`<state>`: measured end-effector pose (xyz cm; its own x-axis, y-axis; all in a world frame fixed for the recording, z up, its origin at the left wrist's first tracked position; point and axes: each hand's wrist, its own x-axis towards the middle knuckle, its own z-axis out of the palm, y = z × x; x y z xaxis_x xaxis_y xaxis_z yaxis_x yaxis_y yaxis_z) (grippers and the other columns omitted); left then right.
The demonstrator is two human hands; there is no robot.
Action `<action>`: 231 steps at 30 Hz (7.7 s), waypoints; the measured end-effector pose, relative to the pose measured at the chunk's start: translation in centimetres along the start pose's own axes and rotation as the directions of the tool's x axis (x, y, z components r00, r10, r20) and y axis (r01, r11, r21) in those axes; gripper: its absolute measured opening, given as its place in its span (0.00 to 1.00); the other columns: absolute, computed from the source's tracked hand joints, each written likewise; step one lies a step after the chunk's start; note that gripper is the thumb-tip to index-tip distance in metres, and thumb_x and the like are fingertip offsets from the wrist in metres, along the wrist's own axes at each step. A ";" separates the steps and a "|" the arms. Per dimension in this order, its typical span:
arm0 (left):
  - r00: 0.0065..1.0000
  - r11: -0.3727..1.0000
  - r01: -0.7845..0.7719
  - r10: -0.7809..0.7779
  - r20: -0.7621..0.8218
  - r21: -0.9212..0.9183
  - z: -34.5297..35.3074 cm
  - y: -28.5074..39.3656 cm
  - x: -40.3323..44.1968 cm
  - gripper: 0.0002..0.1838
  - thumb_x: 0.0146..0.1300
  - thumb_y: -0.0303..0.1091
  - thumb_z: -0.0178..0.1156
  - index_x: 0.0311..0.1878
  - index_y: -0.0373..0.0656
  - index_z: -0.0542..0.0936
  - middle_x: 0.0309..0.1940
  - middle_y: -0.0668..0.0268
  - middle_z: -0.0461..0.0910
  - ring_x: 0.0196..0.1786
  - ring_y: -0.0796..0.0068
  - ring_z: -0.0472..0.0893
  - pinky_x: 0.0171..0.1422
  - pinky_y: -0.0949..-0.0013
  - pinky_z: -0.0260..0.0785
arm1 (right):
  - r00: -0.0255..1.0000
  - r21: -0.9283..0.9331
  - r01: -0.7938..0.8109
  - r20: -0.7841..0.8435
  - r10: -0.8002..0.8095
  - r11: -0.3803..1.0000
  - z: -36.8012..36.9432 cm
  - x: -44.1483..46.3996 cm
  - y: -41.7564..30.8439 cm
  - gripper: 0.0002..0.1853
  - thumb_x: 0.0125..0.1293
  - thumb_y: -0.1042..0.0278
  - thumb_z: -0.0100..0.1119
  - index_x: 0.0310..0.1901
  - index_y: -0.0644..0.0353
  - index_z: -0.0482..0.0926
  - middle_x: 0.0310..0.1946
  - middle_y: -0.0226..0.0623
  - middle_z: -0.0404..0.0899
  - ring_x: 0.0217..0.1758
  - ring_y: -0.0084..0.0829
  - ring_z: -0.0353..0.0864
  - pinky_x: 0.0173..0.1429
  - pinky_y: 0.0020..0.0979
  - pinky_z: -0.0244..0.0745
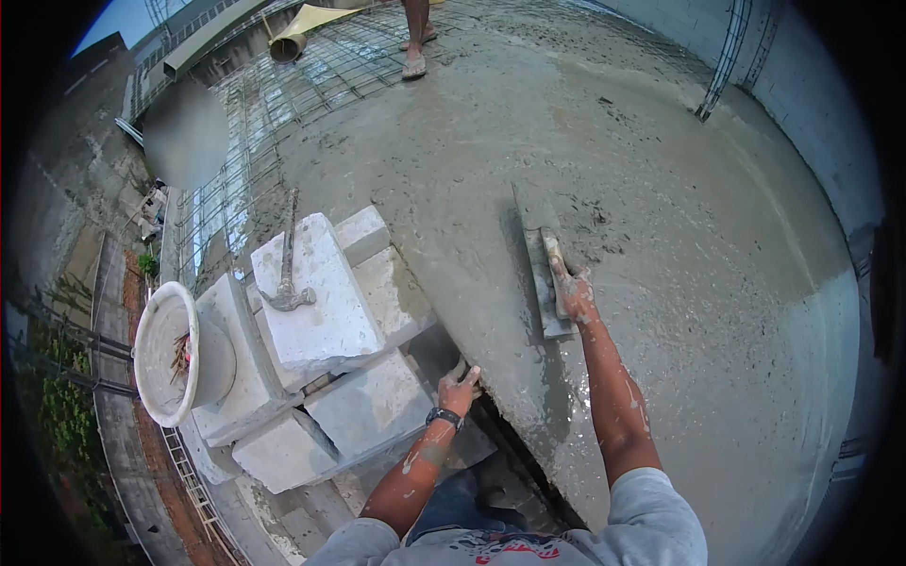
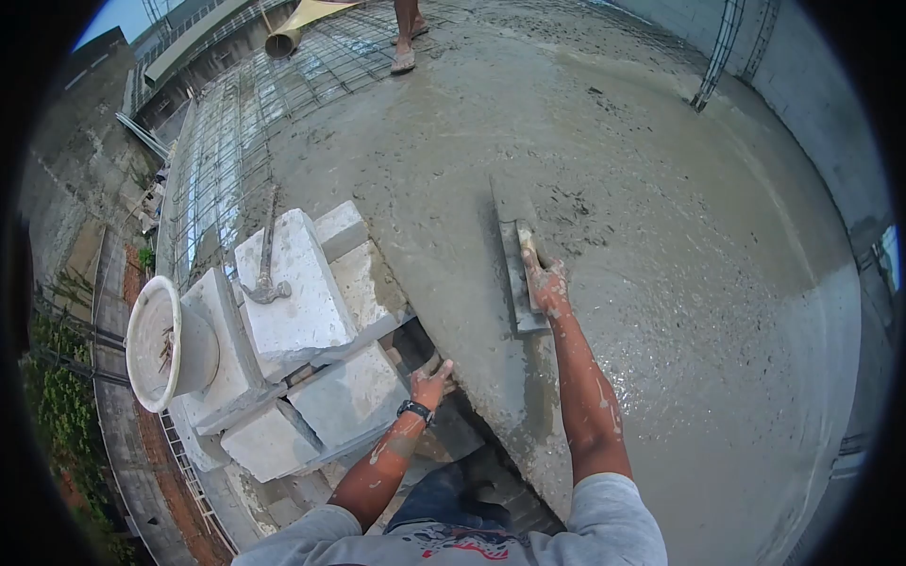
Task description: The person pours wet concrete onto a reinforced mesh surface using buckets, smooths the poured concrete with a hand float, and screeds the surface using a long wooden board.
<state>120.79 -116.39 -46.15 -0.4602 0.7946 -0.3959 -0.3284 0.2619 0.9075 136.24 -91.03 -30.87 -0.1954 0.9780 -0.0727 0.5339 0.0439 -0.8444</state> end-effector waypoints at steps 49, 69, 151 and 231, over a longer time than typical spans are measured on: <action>0.849 0.999 -0.010 0.028 0.528 -0.037 -11.7 33.9 -17.0 0.21 0.61 0.25 0.62 0.56 0.36 0.68 0.34 0.68 0.72 0.30 0.78 0.72 0.32 0.74 0.68 | 0.973 0.090 0.198 0.098 -0.207 0.976 6.5 -22.1 0.3 0.27 0.66 0.44 0.58 0.49 0.64 0.80 0.25 0.33 0.78 0.26 0.28 0.75 0.38 0.33 0.67; 0.945 0.994 0.060 -0.026 0.326 -0.094 -3.2 24.1 -18.7 0.21 0.57 0.26 0.67 0.53 0.37 0.72 0.31 0.65 0.78 0.28 0.74 0.78 0.30 0.68 0.73 | 0.872 0.747 -0.379 0.486 -0.061 0.546 20.2 -1.8 -4.2 0.27 0.70 0.48 0.51 0.62 0.60 0.71 0.48 0.42 0.81 0.55 0.37 0.80 0.57 0.39 0.77; 0.885 0.985 0.123 -0.165 0.435 0.121 13.3 -1.1 -36.4 0.22 0.54 0.38 0.74 0.41 0.34 0.74 0.23 0.65 0.75 0.18 0.73 0.74 0.22 0.68 0.67 | 0.609 -0.331 -0.793 -0.468 0.641 0.512 0.8 -90.3 8.9 0.26 0.48 0.42 0.71 0.35 0.57 0.74 0.28 0.49 0.82 0.37 0.53 0.82 0.46 0.49 0.75; 0.503 0.687 0.219 -0.687 0.523 0.693 27.0 -19.8 -55.3 0.10 0.56 0.34 0.71 0.38 0.40 0.83 0.30 0.65 0.83 0.24 0.75 0.80 0.27 0.71 0.74 | 0.038 0.235 -0.943 -0.623 0.781 0.233 2.1 -95.2 12.4 0.17 0.52 0.53 0.68 0.29 0.57 0.73 0.25 0.46 0.81 0.31 0.52 0.82 0.37 0.48 0.77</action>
<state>175.02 -150.70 -38.45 0.4258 0.5066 -0.7497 0.2449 0.7331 0.6345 159.77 -184.04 -35.52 0.9222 0.1983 -0.3320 0.1153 -0.9605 -0.2534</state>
